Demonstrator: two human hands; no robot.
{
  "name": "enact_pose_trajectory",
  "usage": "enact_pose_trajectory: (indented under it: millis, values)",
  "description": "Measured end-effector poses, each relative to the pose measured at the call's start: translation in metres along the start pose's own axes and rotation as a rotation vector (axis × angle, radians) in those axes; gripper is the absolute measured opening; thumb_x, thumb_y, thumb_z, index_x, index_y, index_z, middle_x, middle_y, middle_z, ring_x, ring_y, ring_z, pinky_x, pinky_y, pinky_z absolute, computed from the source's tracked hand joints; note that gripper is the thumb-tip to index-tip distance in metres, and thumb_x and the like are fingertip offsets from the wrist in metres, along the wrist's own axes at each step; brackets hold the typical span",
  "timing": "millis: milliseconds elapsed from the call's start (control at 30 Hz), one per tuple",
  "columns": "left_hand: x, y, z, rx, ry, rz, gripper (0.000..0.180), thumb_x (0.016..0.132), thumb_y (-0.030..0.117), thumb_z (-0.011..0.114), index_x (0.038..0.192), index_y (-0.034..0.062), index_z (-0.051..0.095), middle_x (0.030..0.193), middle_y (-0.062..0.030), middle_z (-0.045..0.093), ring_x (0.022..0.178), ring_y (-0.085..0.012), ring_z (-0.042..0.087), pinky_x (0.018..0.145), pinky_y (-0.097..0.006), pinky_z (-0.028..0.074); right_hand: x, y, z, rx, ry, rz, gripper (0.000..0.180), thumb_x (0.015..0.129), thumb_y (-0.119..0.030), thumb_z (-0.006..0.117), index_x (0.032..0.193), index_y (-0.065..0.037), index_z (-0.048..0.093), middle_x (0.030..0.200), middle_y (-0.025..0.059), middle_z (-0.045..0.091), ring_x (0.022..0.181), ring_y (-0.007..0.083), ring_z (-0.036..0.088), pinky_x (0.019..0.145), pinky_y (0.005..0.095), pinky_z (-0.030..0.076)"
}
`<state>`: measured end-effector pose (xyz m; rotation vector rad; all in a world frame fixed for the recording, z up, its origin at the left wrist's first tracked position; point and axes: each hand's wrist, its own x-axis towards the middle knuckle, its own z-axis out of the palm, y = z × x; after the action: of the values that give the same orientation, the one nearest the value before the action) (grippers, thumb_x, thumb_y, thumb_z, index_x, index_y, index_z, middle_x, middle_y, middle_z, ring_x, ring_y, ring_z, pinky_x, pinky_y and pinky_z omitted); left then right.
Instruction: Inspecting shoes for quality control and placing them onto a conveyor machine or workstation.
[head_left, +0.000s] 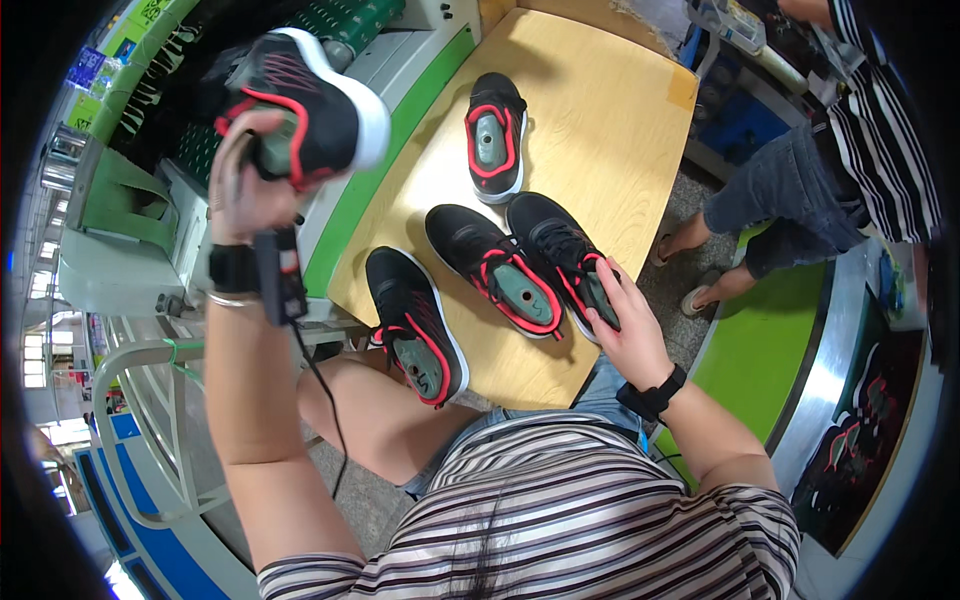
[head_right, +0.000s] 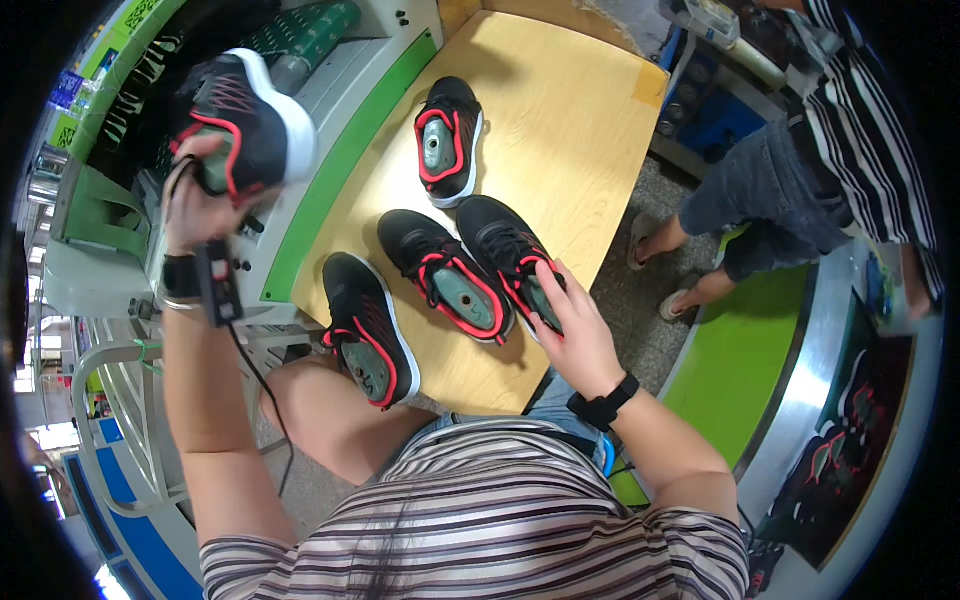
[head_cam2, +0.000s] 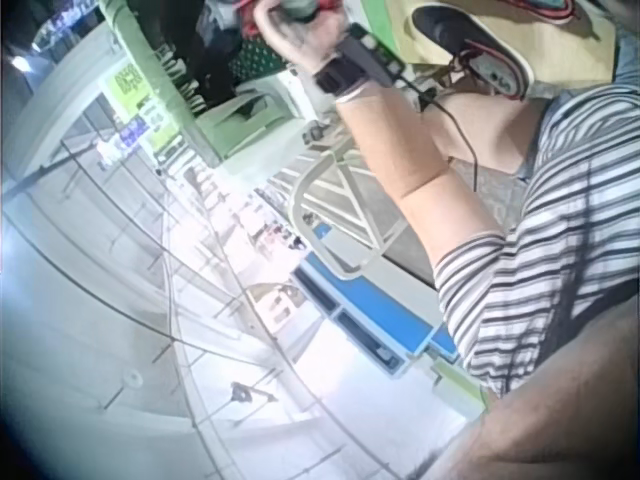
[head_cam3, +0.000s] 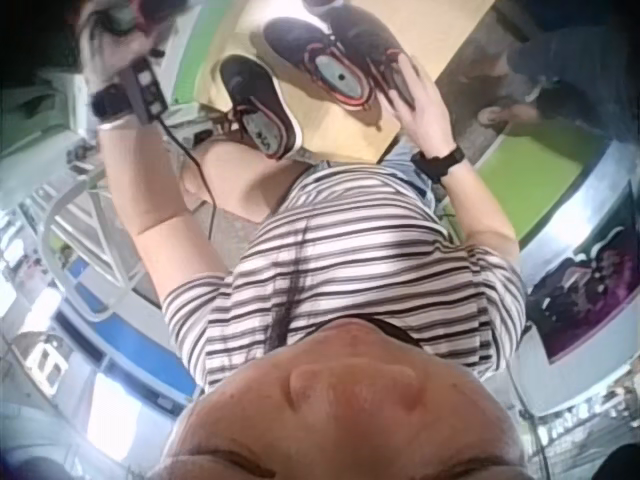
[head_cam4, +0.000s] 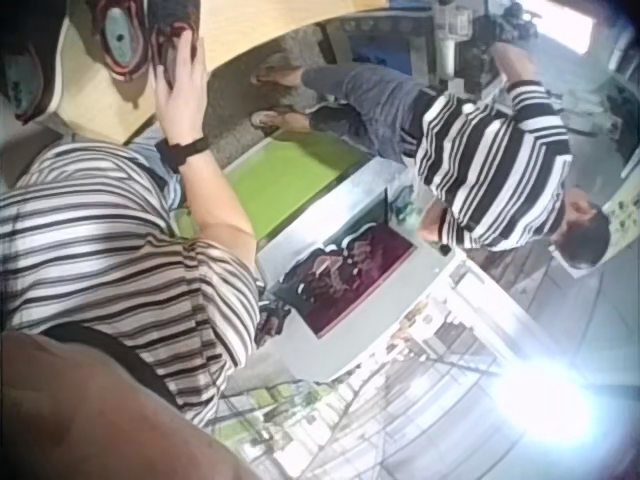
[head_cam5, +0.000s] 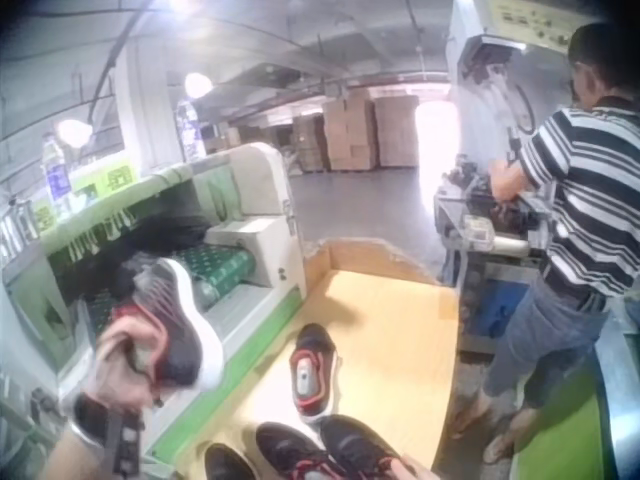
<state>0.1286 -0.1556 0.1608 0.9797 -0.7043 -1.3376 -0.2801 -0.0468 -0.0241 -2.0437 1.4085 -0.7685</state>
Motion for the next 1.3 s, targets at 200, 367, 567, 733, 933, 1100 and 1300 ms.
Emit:
enact_pose_trajectory:
  millis: [200,367,567,733,933,1100,1300]
  values:
    - [0.045,0.055,-0.053,0.450,0.602,0.183,0.036,0.083,0.017,0.074,0.114,0.0050,0.062,0.105,-0.0107,0.069,0.096,-0.0271,0.070,0.084,-0.040,0.057,0.001,-0.002,0.014,0.052,0.065,-0.025,0.069,0.087,-0.005,0.072,0.150,-0.008,0.047,0.142,0.0237,0.053,0.129,0.0416,0.053,0.108,0.0436,0.045]
    - [0.077,0.019,-0.066,0.884,0.949,0.637,0.102,0.069,0.014,0.076,0.151,-0.0134,0.021,0.152,-0.0343,0.035,0.140,-0.0442,0.042,0.117,-0.041,0.035,-0.005,0.005,0.020,0.110,0.113,-0.010,0.070,0.085,-0.002,0.073,0.150,-0.004,0.045,0.141,0.0229,0.054,0.129,0.0393,0.054,0.109,0.0426,0.044]
    - [0.074,0.033,-0.075,0.876,0.897,0.605,0.111,0.074,0.028,0.080,0.154,-0.0125,0.016,0.156,-0.0361,0.027,0.147,-0.0457,0.029,0.122,-0.042,0.027,-0.004,0.003,0.015,0.288,0.070,0.101,0.069,0.088,0.000,0.070,0.151,-0.001,0.043,0.140,0.0208,0.058,0.127,0.0308,0.058,0.107,0.0379,0.045]
    - [0.050,0.043,-0.060,0.785,0.755,0.510,0.124,0.076,0.044,0.086,0.157,-0.0105,0.010,0.159,-0.0324,0.022,0.147,-0.0401,0.029,0.120,-0.041,0.029,0.015,0.002,-0.014,0.743,0.139,0.271,0.061,0.093,-0.001,0.065,0.150,0.004,0.044,0.141,0.0132,0.058,0.124,0.0183,0.057,0.108,0.0307,0.042]
    - [-0.054,-0.048,-0.039,0.805,0.337,0.457,0.099,0.088,0.016,0.075,0.162,0.0018,0.010,0.167,-0.0182,0.018,0.149,-0.0263,0.029,0.120,-0.039,0.026,0.071,-0.034,-0.054,0.664,0.310,0.052,0.061,0.092,0.000,0.066,0.149,0.008,0.044,0.140,0.0149,0.058,0.125,0.0198,0.057,0.109,0.0322,0.041]
    - [-0.157,-0.129,-0.033,1.320,0.094,0.354,0.088,0.089,0.032,0.074,0.159,0.0078,0.026,0.167,-0.0242,0.013,0.154,-0.0471,0.011,0.122,-0.060,0.015,0.213,-0.142,-0.055,0.533,0.245,-0.379,0.057,0.094,-0.004,0.066,0.148,0.000,0.049,0.139,0.0129,0.061,0.124,0.0165,0.058,0.108,0.0300,0.043]
    - [-0.173,-0.183,-0.041,1.553,-0.009,0.260,0.079,0.090,0.045,0.070,0.156,0.0142,0.038,0.167,-0.0168,0.021,0.150,-0.0471,0.021,0.113,-0.073,0.015,0.434,-0.240,0.031,0.188,0.330,-0.569,0.065,0.089,-0.022,0.072,0.150,-0.015,0.050,0.128,0.0247,0.066,0.121,0.0369,0.063,0.102,0.0405,0.048]
